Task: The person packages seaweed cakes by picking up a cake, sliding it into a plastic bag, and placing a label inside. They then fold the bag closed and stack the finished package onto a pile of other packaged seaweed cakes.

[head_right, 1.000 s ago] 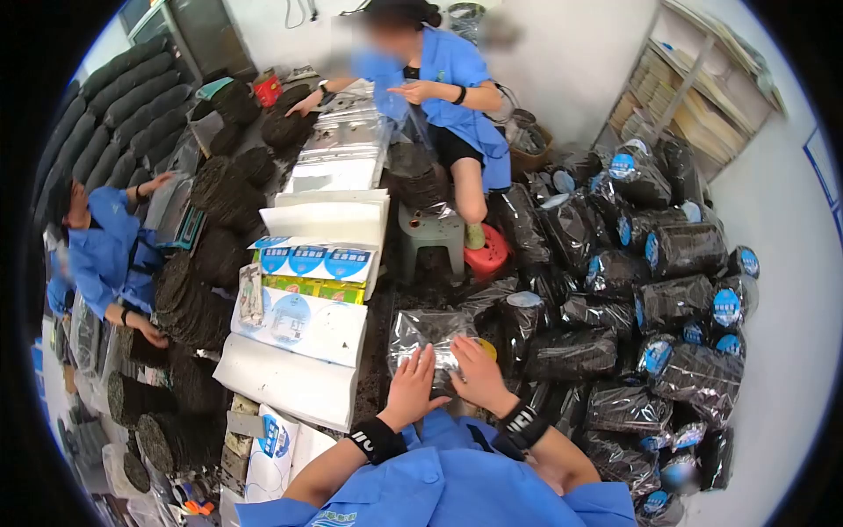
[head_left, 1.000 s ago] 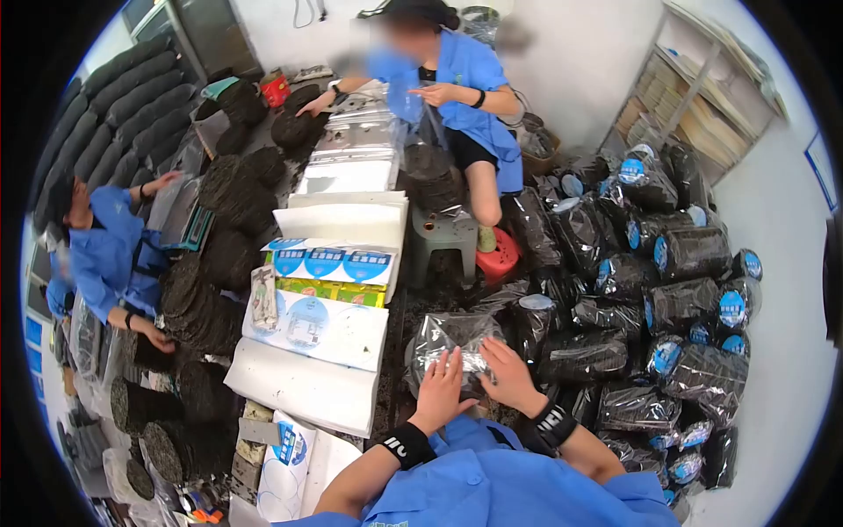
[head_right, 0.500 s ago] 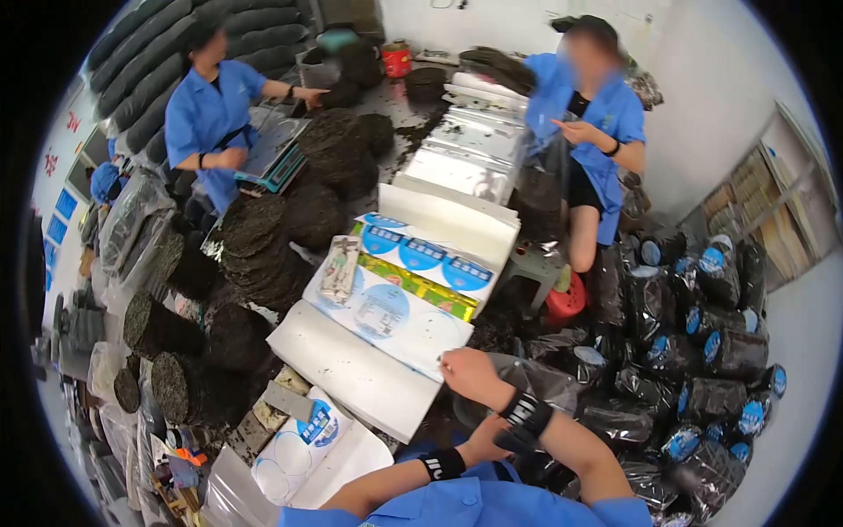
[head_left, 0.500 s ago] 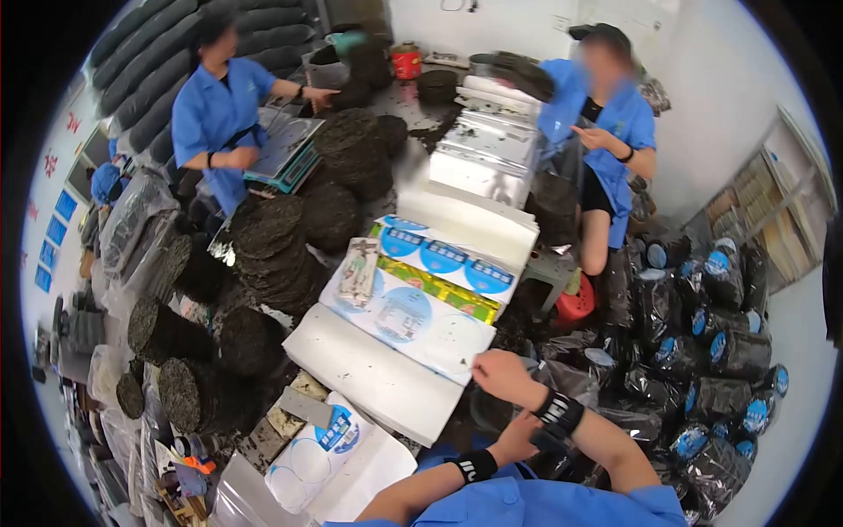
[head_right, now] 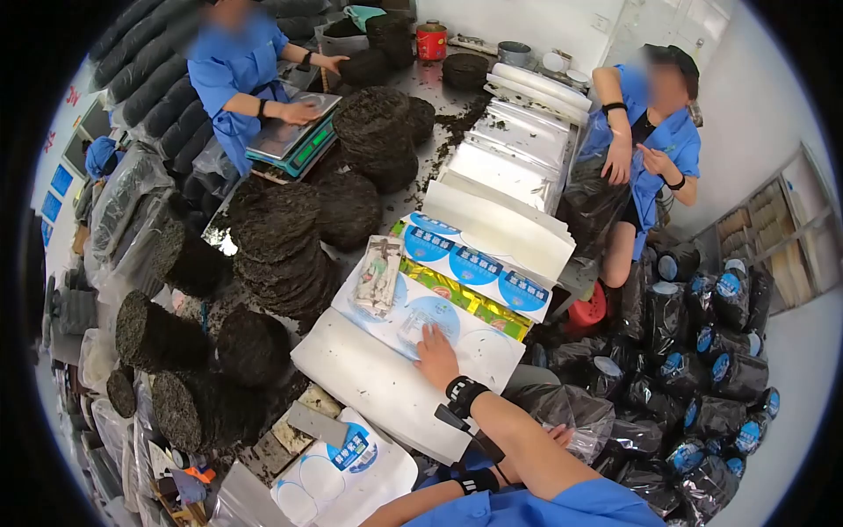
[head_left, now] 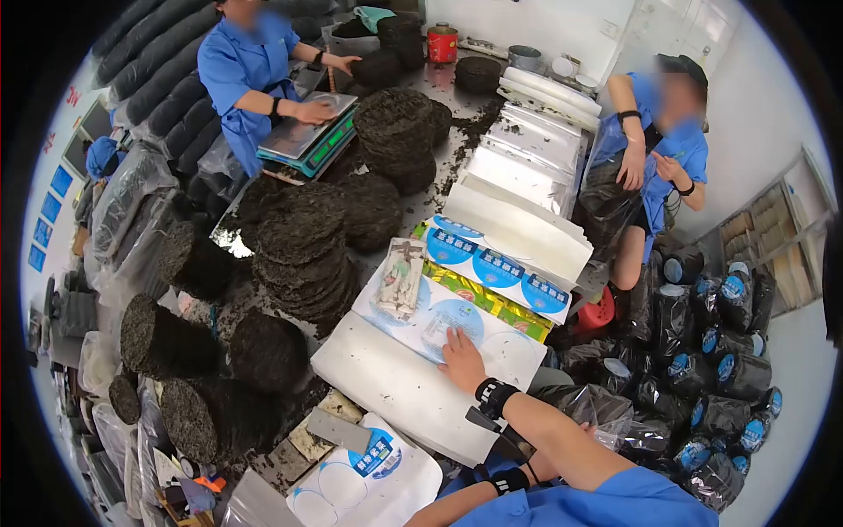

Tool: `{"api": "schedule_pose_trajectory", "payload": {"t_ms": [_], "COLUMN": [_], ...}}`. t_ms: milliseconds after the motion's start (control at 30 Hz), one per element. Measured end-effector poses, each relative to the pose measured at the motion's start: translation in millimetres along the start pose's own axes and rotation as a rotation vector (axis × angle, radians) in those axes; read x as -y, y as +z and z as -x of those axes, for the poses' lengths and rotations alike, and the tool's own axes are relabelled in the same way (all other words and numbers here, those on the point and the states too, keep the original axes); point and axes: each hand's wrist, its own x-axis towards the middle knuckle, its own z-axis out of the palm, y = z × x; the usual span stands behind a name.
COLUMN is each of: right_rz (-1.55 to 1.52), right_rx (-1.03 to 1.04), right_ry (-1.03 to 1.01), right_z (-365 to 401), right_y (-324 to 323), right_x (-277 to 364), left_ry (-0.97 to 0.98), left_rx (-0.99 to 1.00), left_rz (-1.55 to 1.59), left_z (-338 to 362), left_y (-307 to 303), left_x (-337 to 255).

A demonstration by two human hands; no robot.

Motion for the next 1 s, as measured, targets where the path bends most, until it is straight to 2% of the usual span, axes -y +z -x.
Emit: {"api": "schedule_pose_trajectory", "payload": {"t_ms": [100, 167, 267, 333, 367, 433, 467, 500, 533, 567, 633, 667, 733, 767, 833, 867, 900, 967, 1000], "right_rz": [0.022, 0.03, -0.11, -0.193, -0.198, -0.064, -0.067, 0.065, 0.196, 0.186, -0.089, -0.101, -0.365, -0.377, -0.582, -0.638, -0.689, -0.782, -1.037], "right_rx": [0.016, 0.018, -0.014, 0.368, 0.359, 0.032, 0.022, -0.072, -0.168, -0.179, -0.186, -0.196, -0.12, -0.131, -0.208, -0.321, -0.434, -0.54, -0.672], "right_ry": [-0.043, -0.048, 0.026, 0.229, 0.23, 0.032, 0.037, 0.015, -0.007, 0.0, 0.088, 0.091, 0.262, 0.268, 0.362, 0.475, 0.592, 0.657, 0.726], "right_z": [1, -1, -11, -32, -31, -22, -17, -11, -10, -10, -12, -15, -24, -30, -40, -45, -48, -40, -31], "right_y": [4, 2, -4, -13, -15, -14, -13, -12, -12, -6, 5, 4, 2, 2, 7, 1, -2, -45, -79], "right_x": [-1, -2, -9, -22, -18, -6, 1, 9, 13, 8, -4, -8, -20, -26, -43, -60, -89, -157, -180], "left_ry": [-0.023, -0.055, -0.094, -0.082, -0.07, -0.07, -0.071, -0.068, -0.043, -0.021, -0.034, -0.039, -0.058, -0.076, -0.092, -0.106, -0.102, -0.085, -0.059], "left_rx": [0.019, -0.056, -0.045, -0.027, -0.011, 0.021, 0.041, 0.051, -0.043, -0.134, -0.085, -0.048, 0.014, 0.061, 0.092, 0.105, 0.118, 0.593, 0.489], "left_rz": [0.05, 0.157, 0.25, 0.236, 0.22, 0.205, 0.197, 0.192, 0.206, 0.22, 0.133, 0.052, 0.105, 0.165, 0.132, 0.105, 0.108, -0.203, -0.236], "left_z": [-1, 0, 3, 9, 12, 19, 17, 14, 8, 4, 2, 4, 8, 10, 13, 16, 5, -21, -23], "left_y": [-9, -16, -33, -22, -16, 4, 7, 12, 9, 1, -18, -25, -31, -32, -20, -13, -35, -80, -81], "left_x": [-4, -6, -11, -7, -4, 0, -2, -3, -6, -9, -20, -21, -21, -22, -14, -13, -25, -40, -39]}}
